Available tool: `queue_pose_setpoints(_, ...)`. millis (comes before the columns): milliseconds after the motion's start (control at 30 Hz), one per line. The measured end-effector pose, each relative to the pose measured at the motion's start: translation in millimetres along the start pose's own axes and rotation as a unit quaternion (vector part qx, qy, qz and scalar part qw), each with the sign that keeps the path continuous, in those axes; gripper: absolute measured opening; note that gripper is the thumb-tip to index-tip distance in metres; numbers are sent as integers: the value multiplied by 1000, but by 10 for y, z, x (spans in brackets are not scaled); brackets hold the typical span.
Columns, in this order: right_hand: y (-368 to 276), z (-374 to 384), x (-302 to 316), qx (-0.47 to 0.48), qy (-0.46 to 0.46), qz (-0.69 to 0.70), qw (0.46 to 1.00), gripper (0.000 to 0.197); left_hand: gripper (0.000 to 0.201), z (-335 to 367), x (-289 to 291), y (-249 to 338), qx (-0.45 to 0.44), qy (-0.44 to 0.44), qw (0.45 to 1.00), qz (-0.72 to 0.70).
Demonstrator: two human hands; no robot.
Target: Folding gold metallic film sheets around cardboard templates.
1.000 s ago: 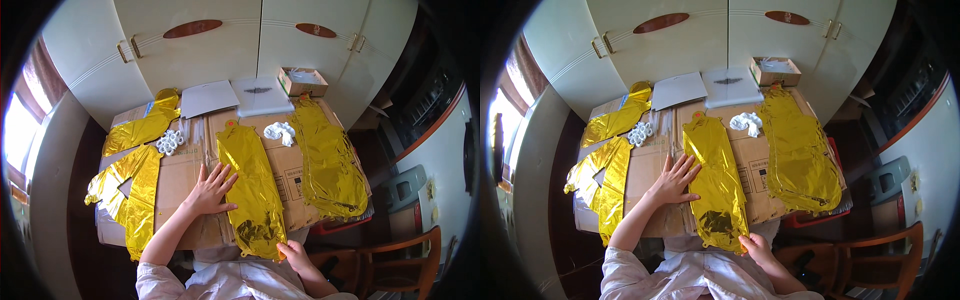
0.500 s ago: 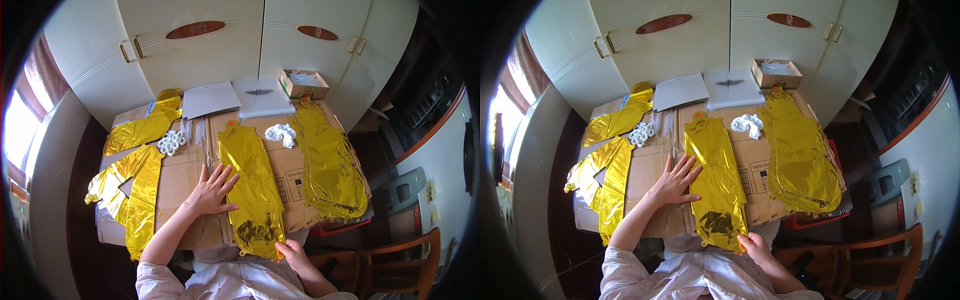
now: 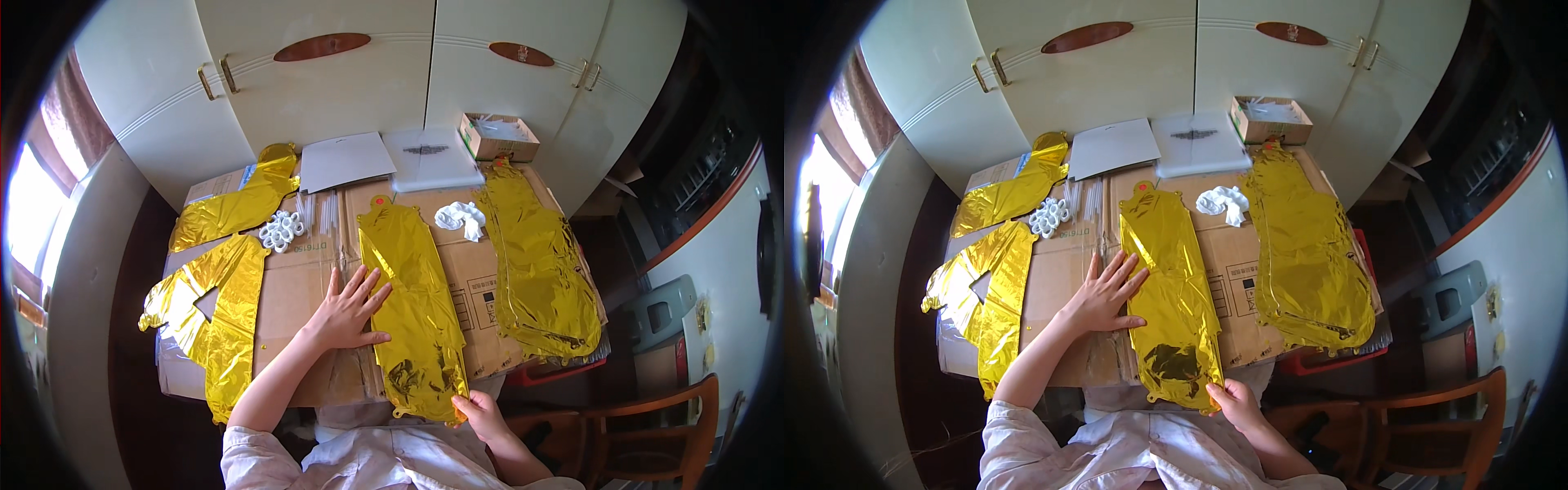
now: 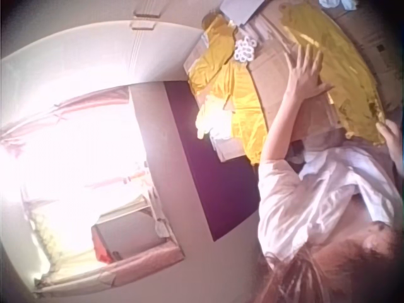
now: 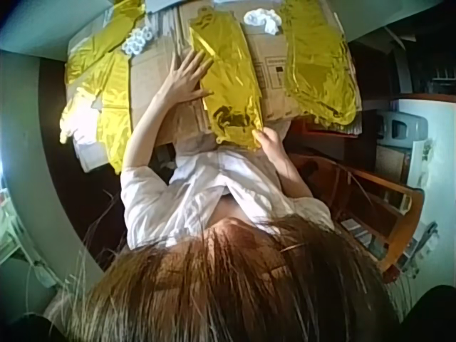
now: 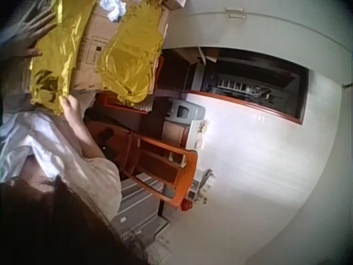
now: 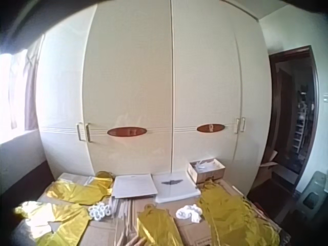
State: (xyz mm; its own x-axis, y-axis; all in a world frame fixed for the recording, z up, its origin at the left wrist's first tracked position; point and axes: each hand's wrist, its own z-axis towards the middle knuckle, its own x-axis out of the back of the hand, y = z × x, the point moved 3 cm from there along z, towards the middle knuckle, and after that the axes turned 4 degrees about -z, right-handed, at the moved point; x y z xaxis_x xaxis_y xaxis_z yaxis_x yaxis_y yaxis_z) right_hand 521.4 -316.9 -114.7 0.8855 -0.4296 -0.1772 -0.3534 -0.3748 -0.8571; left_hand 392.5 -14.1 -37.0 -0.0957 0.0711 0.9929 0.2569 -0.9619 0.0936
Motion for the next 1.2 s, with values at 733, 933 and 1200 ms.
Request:
queue_pose_setpoints(733, -1679, -757, -1332, 488, -382, 245, 745, 50, 48, 1334, 361, -2062, 193, 121, 968, 105)
queue_pose_setpoints(933, -2085, -602, -1019, 443, -496, 204, 719, 51, 52, 1432, 314, -2383, 187, 21, 981, 48)
queue_pose_setpoints(1200, -1985, -588, -1029, 480, -470, 205, 712, 53, 53, 1495, 531, -2523, 139, -19, 990, 2)
